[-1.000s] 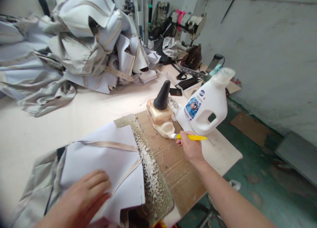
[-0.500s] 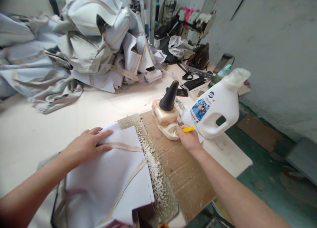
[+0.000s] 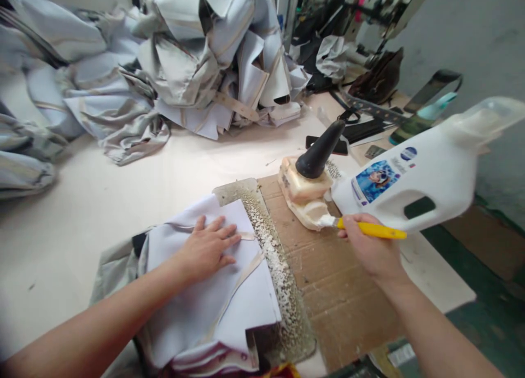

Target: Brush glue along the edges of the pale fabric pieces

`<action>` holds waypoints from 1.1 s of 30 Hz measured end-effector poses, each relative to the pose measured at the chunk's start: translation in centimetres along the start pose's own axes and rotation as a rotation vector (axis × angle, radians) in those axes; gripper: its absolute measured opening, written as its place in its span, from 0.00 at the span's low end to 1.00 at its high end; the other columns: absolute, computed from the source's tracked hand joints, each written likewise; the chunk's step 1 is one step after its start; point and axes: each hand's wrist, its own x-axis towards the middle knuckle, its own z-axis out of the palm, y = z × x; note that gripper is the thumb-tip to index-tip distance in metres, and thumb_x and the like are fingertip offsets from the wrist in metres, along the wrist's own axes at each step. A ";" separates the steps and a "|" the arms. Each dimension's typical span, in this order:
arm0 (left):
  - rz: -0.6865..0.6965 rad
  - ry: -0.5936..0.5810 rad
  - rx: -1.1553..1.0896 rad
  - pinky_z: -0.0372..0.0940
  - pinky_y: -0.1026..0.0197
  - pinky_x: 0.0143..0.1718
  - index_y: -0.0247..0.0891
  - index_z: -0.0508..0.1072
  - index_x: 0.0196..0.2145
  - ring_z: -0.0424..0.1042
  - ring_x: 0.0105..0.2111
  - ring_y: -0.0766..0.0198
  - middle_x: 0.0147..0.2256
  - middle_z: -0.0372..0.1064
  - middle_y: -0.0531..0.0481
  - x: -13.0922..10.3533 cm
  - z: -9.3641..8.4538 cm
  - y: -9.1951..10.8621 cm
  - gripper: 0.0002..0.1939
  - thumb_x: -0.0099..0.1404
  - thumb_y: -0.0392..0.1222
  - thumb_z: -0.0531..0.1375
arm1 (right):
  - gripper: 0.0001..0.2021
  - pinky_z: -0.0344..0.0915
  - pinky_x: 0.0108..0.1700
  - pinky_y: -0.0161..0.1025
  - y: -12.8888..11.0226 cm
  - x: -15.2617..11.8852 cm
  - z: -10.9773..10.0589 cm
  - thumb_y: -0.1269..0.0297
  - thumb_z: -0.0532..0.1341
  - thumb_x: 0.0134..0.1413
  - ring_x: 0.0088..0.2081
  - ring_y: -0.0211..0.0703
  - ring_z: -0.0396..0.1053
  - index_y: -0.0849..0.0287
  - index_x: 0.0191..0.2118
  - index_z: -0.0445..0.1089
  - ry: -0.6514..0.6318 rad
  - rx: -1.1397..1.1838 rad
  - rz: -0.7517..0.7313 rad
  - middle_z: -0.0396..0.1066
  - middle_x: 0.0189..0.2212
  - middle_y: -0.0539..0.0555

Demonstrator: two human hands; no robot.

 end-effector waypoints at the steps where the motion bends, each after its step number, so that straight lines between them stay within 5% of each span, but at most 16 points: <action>1: -0.003 -0.004 -0.005 0.36 0.31 0.53 0.49 0.62 0.54 0.47 0.58 0.44 0.57 0.56 0.49 0.2 0.3 -0.2 0.25 0.60 0.56 0.54 | 0.08 0.64 0.35 0.42 -0.1 -0.3 0.0 0.57 0.60 0.46 0.29 0.46 0.69 0.55 0.28 0.71 -0.057 -0.058 -0.089 0.72 0.25 0.52; 5: 0.005 0.023 -0.026 0.34 0.31 0.53 0.50 0.61 0.55 0.46 0.58 0.44 0.57 0.56 0.49 0.4 1.0 -1.0 0.24 0.61 0.53 0.54 | 0.07 0.63 0.42 0.44 0.4 -1.7 -0.2 0.62 0.63 0.40 0.37 0.50 0.68 0.50 0.31 0.75 -0.366 -0.021 -0.316 0.73 0.32 0.52; 7: 0.011 0.047 -0.031 0.34 0.32 0.54 0.50 0.61 0.55 0.46 0.58 0.45 0.57 0.56 0.50 0.3 1.1 -1.0 0.24 0.61 0.53 0.54 | 0.07 0.64 0.40 0.44 0.9 -2.5 -0.6 0.63 0.63 0.40 0.35 0.49 0.69 0.49 0.30 0.76 -0.404 -0.040 -0.347 0.73 0.31 0.52; 12: 0.008 0.062 -0.020 0.32 0.33 0.55 0.51 0.61 0.55 0.46 0.59 0.45 0.57 0.56 0.50 0.2 1.2 -0.9 0.24 0.61 0.52 0.54 | 0.09 0.64 0.38 0.42 0.4 -3.0 -1.3 0.60 0.63 0.45 0.33 0.46 0.69 0.52 0.35 0.74 -0.250 -0.086 -0.205 0.73 0.31 0.53; 19: 0.003 0.094 -0.041 0.30 0.34 0.55 0.51 0.62 0.54 0.46 0.59 0.46 0.57 0.55 0.51 0.2 1.6 -1.1 0.23 0.61 0.52 0.54 | 0.12 0.64 0.27 0.31 1.3 -0.7 1.3 0.56 0.66 0.41 0.21 0.36 0.65 0.60 0.24 0.67 0.024 0.572 0.174 0.59 0.12 0.44; 33: 0.021 0.075 -0.057 0.29 0.33 0.54 0.48 0.62 0.54 0.46 0.58 0.44 0.58 0.53 0.48 0.1 2.0 -1.2 0.25 0.60 0.55 0.54 | 0.09 0.66 0.31 0.33 2.5 -1.1 0.6 0.60 0.66 0.42 0.22 0.36 0.65 0.59 0.26 0.68 0.063 0.504 0.179 0.60 0.14 0.44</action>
